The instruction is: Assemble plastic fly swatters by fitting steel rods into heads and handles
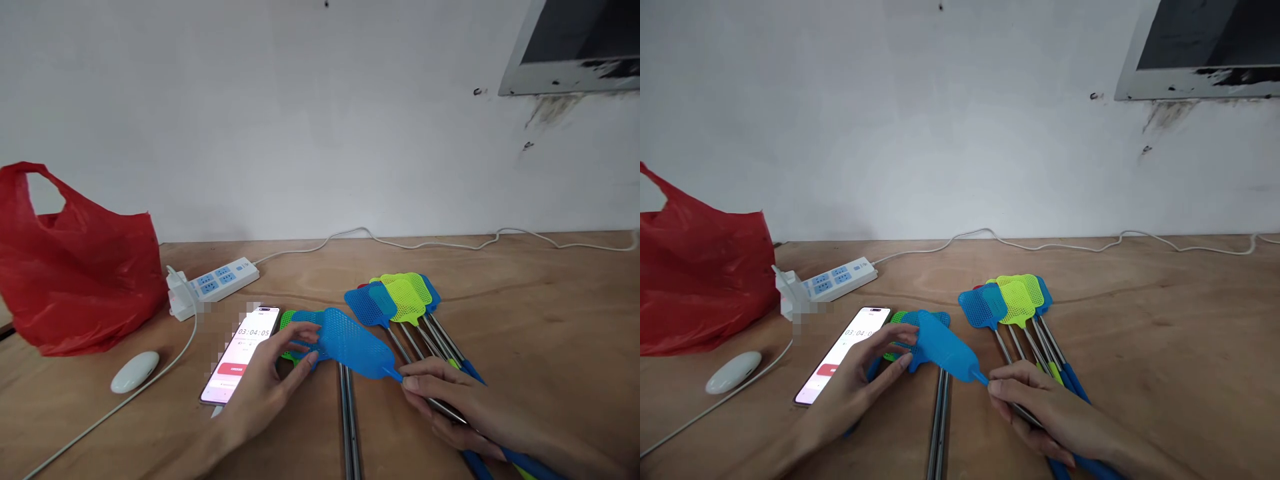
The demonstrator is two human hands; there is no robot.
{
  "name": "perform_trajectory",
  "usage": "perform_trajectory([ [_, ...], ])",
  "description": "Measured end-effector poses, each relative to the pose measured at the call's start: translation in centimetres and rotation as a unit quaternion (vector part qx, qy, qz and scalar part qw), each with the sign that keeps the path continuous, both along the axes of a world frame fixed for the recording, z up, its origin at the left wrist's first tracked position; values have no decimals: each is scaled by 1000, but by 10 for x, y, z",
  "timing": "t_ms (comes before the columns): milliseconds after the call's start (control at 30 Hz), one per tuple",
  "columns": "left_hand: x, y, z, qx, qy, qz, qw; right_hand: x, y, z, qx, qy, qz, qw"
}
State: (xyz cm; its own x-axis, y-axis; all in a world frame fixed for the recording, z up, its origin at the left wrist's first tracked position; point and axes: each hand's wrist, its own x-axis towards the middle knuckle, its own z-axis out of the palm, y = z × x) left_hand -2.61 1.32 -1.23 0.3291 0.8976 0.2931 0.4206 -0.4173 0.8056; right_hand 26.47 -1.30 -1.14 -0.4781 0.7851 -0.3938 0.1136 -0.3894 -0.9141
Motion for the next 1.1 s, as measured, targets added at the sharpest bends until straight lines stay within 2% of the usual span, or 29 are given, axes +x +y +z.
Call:
perform_trajectory([
  [267,4,2,6,-114,-96,-65,987,-2,-4,-4,-12,-2,48,999],
  [433,8,2,12,-166,-158,-59,971,-7,0,1,13,8,67,998],
  [633,12,-2,11,-147,-219,6,965,-10,1,11,87,-57,59,993],
  [867,7,-1,11,-105,-236,49,965,-14,-3,16,124,-95,48,987],
  [1000,-5,9,16,-42,-252,142,956,-11,-1,17,142,-102,26,984],
  [1100,-4,10,19,-53,-232,125,963,-6,6,10,120,-63,-8,991],
])
